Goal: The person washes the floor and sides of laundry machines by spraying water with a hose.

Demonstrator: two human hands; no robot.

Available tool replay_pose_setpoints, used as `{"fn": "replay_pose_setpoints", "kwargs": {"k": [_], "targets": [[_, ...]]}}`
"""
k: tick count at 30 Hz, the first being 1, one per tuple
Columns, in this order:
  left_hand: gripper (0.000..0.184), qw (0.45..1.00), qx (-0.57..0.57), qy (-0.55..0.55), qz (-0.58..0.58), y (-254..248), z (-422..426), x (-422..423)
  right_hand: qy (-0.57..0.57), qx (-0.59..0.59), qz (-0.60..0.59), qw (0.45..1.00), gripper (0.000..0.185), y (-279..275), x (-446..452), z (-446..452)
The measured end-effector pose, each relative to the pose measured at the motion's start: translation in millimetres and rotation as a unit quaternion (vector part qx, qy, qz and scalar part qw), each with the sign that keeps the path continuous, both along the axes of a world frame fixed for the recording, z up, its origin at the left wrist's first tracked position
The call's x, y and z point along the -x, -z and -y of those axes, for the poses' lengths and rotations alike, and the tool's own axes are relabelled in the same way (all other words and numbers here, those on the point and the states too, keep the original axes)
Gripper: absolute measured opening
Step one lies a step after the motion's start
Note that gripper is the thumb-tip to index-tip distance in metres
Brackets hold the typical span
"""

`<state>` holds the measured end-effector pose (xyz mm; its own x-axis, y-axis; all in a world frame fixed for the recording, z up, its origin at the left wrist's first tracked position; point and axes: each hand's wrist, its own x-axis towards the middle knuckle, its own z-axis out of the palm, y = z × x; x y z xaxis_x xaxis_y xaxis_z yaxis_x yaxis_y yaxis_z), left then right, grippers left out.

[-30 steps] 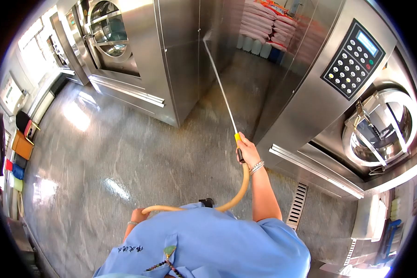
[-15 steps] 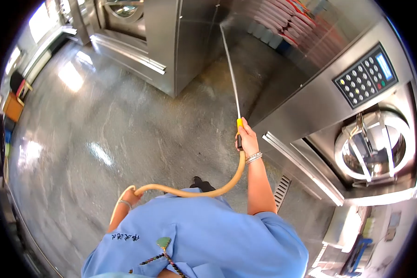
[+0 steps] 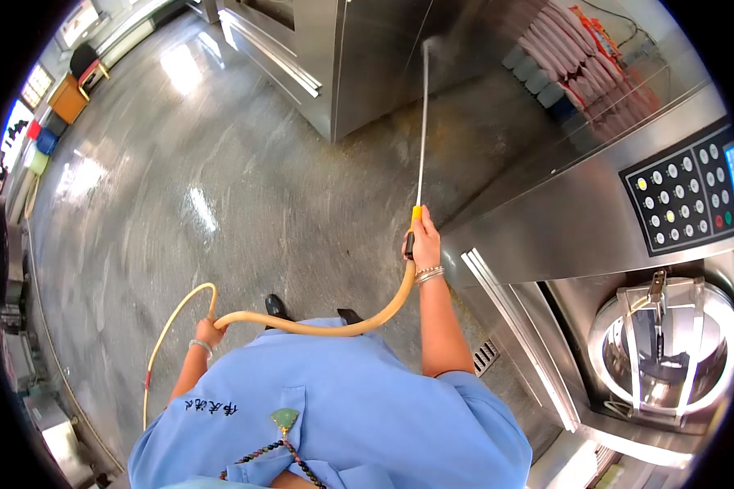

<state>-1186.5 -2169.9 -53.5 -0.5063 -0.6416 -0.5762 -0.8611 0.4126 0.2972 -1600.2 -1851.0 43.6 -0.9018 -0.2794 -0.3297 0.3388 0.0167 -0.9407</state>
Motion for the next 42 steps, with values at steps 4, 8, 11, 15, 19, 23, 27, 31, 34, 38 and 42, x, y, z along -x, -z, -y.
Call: {"fn": "replay_pose_setpoints", "kwargs": {"k": [4,8,11,15,19,23,27,31,34,38,42], "targets": [[0.020,0.999,0.028,0.007,0.022,0.1,-60.8,2.1,-0.054,-0.032,0.079,0.995,0.046,31.3,19.2,-49.1],[0.019,1.000,0.000,-0.004,-0.011,-0.3,-107.1,-6.7,-0.021,0.039,0.069,0.997,0.046,39.9,28.0,-78.3],[0.018,0.999,-0.006,-0.020,-0.031,3.0,-130.5,-18.4,0.002,0.032,0.043,0.999,0.042,33.8,31.9,-84.1],[0.026,0.998,-0.031,-0.040,0.039,19.0,-157.8,-47.8,0.022,-0.013,-0.003,1.000,0.028,-9.3,21.7,-67.3],[0.024,0.993,-0.050,-0.109,-0.017,49.1,-211.9,-79.3,-0.064,-0.063,-0.083,0.993,0.029,-9.6,20.6,-68.7],[0.022,0.981,-0.084,-0.175,0.010,-0.9,-244.7,-75.2,-0.085,-0.113,-0.043,0.989,0.038,-3.3,51.2,-66.5],[0.022,0.972,-0.109,-0.207,0.015,1.9,-273.0,-106.0,-0.031,-0.102,-0.153,0.982,0.041,-17.9,36.0,-43.9],[0.019,0.966,-0.123,-0.227,-0.015,-10.6,-286.0,-122.6,-0.074,-0.163,-0.053,0.982,0.037,-9.9,45.6,-27.4],[0.020,0.970,-0.091,-0.222,-0.023,-4.1,-288.3,-141.0,-0.092,-0.171,-0.004,0.981,0.038,-4.1,28.5,-18.7],[0.020,0.973,-0.062,-0.217,-0.039,-10.0,-278.8,-149.5,-0.060,-0.112,-0.084,0.988,0.037,-24.9,-3.5,-7.1],[0.025,0.979,-0.077,-0.190,-0.007,9.4,-253.3,-155.5,-0.068,-0.158,-0.054,0.984,0.023,-20.0,-1.9,-15.0]]}}
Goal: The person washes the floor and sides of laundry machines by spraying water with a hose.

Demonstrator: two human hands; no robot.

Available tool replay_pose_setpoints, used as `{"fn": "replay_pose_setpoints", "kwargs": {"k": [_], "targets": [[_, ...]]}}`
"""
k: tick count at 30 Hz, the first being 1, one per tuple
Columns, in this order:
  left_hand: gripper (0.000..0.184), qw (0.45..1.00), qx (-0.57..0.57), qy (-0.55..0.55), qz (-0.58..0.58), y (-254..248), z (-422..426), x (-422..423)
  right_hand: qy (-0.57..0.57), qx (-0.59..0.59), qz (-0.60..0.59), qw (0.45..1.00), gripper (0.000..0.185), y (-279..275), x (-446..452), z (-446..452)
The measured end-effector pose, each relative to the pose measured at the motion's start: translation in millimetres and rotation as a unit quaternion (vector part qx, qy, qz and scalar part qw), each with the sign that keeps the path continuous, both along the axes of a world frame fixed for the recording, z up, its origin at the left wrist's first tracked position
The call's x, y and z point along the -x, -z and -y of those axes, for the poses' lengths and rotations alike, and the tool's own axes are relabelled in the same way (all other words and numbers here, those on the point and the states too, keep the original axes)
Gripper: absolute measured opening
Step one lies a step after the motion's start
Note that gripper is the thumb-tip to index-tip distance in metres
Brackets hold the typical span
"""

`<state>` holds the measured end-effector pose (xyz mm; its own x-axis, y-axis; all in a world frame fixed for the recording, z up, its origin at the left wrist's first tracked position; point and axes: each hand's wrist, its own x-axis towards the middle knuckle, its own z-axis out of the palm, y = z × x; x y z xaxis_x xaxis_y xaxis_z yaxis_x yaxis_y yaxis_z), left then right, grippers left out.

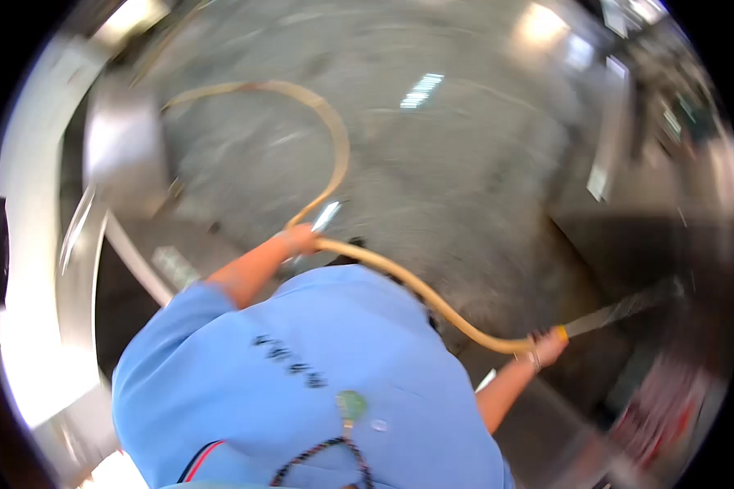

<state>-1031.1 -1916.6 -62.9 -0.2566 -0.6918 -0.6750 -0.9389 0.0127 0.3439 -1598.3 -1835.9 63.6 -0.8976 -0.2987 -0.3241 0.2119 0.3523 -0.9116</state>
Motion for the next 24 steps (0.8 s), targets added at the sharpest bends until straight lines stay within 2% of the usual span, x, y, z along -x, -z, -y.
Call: {"fn": "replay_pose_setpoints", "kwargs": {"k": [1,2,3,4,5,6,8,9,12,16,19,22,24], "targets": [[0.027,1.000,0.005,-0.021,0.002,1.0,6.2,3.0,-0.036,0.002,0.044,0.998,0.022,19.5,16.4,-6.2],[0.029,1.000,-0.008,0.003,0.015,10.0,17.2,8.3,0.003,-0.020,0.037,0.999,0.020,8.0,-2.5,0.0],[0.029,0.999,-0.020,-0.026,-0.005,25.2,21.0,1.5,-0.020,-0.016,0.070,0.997,0.020,28.9,10.7,-4.8],[0.029,0.999,0.001,-0.004,-0.038,26.3,28.0,0.0,-0.004,0.004,0.050,0.999,0.018,15.4,-8.3,2.3],[0.030,0.999,0.006,-0.006,-0.051,26.4,37.0,3.8,-0.004,0.064,0.051,0.997,0.015,17.7,-5.8,4.1],[0.030,0.998,0.024,-0.004,-0.052,12.1,40.2,10.6,0.010,0.179,0.053,0.982,0.019,39.5,3.5,3.8],[0.029,0.999,0.028,0.007,-0.032,8.9,44.7,9.6,0.036,0.179,-0.026,0.983,0.047,20.2,-10.5,2.9],[0.028,0.999,0.023,-0.005,-0.033,2.9,47.4,9.3,0.050,0.195,-0.036,0.979,0.049,20.0,-9.4,0.4],[0.028,0.997,0.035,0.018,-0.064,-2.4,62.9,17.1,0.083,0.202,-0.052,0.974,0.047,5.8,-15.5,0.1],[0.030,0.997,0.033,0.064,-0.037,-9.7,82.4,32.1,0.122,0.226,-0.031,0.966,0.049,23.1,-3.5,-9.0],[0.034,0.995,0.015,0.030,-0.098,-5.7,85.9,30.0,0.115,0.237,-0.023,0.964,0.049,14.5,-6.3,-11.0],[0.033,0.996,0.022,0.026,-0.081,-3.7,88.3,29.8,0.120,0.253,-0.030,0.959,0.051,6.9,-4.9,-9.6],[0.032,0.997,0.025,0.065,-0.036,-6.9,92.2,32.1,0.123,0.241,-0.018,0.963,0.051,8.0,-2.4,-7.1]]}}
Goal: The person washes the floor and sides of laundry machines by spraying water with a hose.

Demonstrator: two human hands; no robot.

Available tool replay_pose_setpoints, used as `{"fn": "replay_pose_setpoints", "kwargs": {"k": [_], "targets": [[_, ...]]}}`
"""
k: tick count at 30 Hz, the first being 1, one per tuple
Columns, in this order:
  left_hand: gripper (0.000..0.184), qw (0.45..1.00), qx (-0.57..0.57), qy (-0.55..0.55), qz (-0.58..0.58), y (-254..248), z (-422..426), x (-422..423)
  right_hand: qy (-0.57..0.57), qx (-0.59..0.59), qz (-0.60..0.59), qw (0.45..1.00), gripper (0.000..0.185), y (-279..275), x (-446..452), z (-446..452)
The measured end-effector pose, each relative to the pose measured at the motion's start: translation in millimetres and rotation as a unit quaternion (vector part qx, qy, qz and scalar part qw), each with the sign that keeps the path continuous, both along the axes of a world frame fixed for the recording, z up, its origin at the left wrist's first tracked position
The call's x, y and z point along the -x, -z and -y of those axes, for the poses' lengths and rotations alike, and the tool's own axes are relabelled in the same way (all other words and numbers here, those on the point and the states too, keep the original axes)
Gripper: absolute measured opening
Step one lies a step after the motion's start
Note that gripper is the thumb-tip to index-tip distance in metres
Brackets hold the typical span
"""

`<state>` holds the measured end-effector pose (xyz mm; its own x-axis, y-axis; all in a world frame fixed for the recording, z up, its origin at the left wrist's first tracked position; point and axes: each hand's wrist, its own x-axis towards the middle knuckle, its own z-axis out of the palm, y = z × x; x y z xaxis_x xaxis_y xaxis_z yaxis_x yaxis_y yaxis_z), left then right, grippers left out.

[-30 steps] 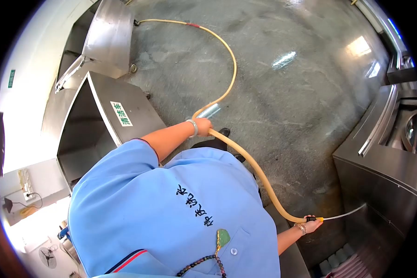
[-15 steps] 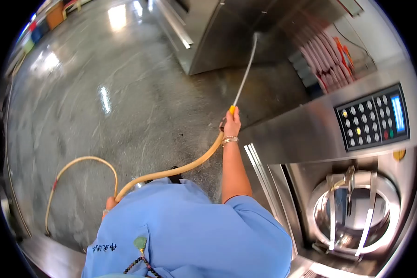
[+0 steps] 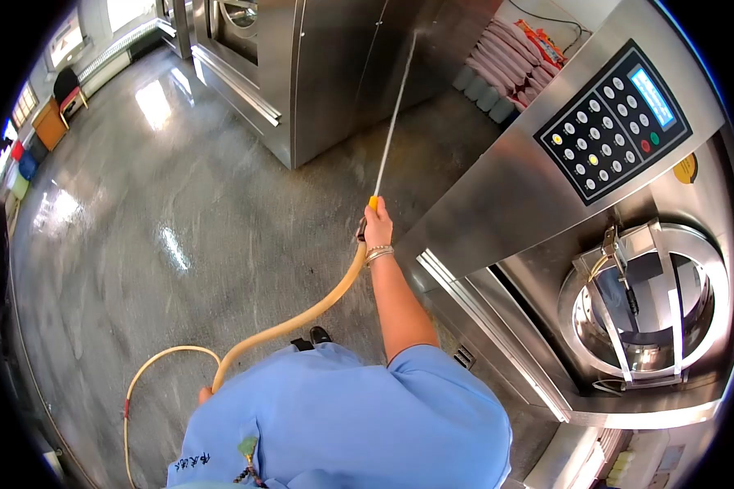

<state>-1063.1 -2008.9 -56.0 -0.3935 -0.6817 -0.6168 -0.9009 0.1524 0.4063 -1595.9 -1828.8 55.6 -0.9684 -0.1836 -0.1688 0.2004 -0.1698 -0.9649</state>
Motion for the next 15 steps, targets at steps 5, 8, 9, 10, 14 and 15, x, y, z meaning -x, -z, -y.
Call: {"fn": "replay_pose_setpoints", "kwargs": {"k": [5,8,9,10,14,15], "targets": [[0.032,1.000,0.011,-0.022,-0.010,-1.2,-5.1,0.2,0.001,0.029,0.001,1.000,0.051,-10.2,-3.8,10.8],[0.032,0.997,0.019,-0.080,-0.008,6.9,-8.1,-6.1,-0.020,0.010,0.028,0.999,0.049,-25.6,-16.9,16.0],[0.031,0.997,0.002,-0.070,-0.033,-1.6,-8.9,-5.3,-0.021,0.011,0.029,0.999,0.049,-22.6,-19.0,18.0],[0.031,0.996,-0.016,-0.060,-0.056,-8.9,-10.1,-5.6,-0.050,0.008,0.038,0.998,0.048,-19.5,-21.2,20.2],[0.031,0.996,-0.030,-0.078,-0.017,2.5,-11.0,-15.9,-0.111,0.018,0.038,0.993,0.048,-35.1,-45.9,29.1],[0.031,0.995,-0.052,-0.079,-0.035,18.1,-9.9,-26.5,-0.125,0.035,0.021,0.991,0.048,-35.6,-49.0,30.6]]}}
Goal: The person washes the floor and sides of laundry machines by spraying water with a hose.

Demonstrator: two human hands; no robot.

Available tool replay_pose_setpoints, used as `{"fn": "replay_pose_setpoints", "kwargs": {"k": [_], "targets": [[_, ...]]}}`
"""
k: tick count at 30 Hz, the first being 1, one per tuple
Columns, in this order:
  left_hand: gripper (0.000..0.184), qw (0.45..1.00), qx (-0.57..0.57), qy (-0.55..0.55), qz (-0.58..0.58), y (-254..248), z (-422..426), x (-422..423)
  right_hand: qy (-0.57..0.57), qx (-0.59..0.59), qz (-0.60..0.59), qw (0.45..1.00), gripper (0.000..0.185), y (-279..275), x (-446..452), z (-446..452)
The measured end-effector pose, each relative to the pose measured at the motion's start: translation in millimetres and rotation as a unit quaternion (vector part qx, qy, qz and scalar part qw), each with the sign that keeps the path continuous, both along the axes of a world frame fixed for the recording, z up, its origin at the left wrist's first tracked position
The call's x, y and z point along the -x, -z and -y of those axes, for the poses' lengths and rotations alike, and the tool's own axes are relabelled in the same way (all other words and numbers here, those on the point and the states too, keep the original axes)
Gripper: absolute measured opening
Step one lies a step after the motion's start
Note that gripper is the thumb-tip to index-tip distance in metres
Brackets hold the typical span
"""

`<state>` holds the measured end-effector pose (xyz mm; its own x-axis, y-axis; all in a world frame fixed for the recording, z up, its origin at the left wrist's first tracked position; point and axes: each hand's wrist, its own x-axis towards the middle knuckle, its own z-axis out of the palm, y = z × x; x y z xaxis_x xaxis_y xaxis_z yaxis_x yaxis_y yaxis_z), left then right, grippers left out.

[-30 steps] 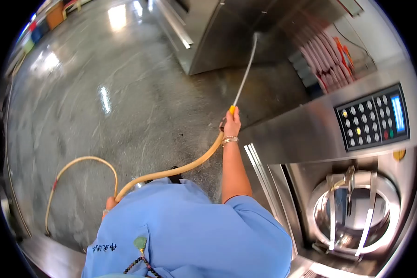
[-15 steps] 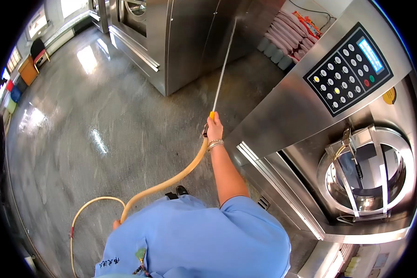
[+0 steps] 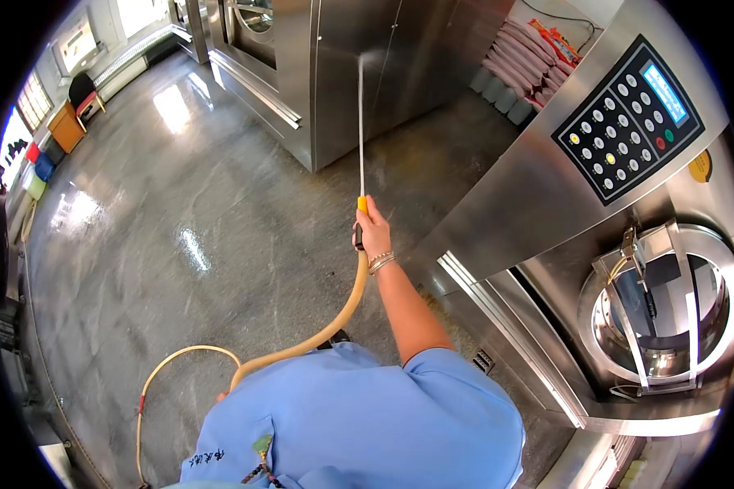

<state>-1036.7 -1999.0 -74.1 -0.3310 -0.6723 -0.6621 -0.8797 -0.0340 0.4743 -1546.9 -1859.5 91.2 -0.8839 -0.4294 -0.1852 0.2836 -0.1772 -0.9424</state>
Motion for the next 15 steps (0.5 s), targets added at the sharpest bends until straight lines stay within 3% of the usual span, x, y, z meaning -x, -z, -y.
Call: {"fn": "replay_pose_setpoints", "kwargs": {"k": [4,7,9,14,15], "targets": [[0.033,0.999,0.011,0.011,0.028,-7.8,-1.8,-4.1,0.017,0.004,-0.016,1.000,0.048,7.4,-1.2,-0.7],[0.034,0.997,0.021,0.027,0.068,-41.3,-4.6,14.5,0.007,-0.076,0.036,0.996,0.048,37.4,0.1,-10.5],[0.035,0.997,0.014,0.038,0.072,-30.9,0.2,15.7,0.009,-0.085,0.094,0.992,0.050,47.7,-0.3,-12.7],[0.035,0.999,0.014,0.004,0.051,-42.3,4.0,18.0,0.032,-0.007,0.037,0.999,0.049,41.1,-5.2,-16.1],[0.035,0.998,0.012,0.026,0.049,-21.6,10.6,8.2,0.042,-0.001,0.029,0.999,0.049,35.3,-6.3,-15.9]]}}
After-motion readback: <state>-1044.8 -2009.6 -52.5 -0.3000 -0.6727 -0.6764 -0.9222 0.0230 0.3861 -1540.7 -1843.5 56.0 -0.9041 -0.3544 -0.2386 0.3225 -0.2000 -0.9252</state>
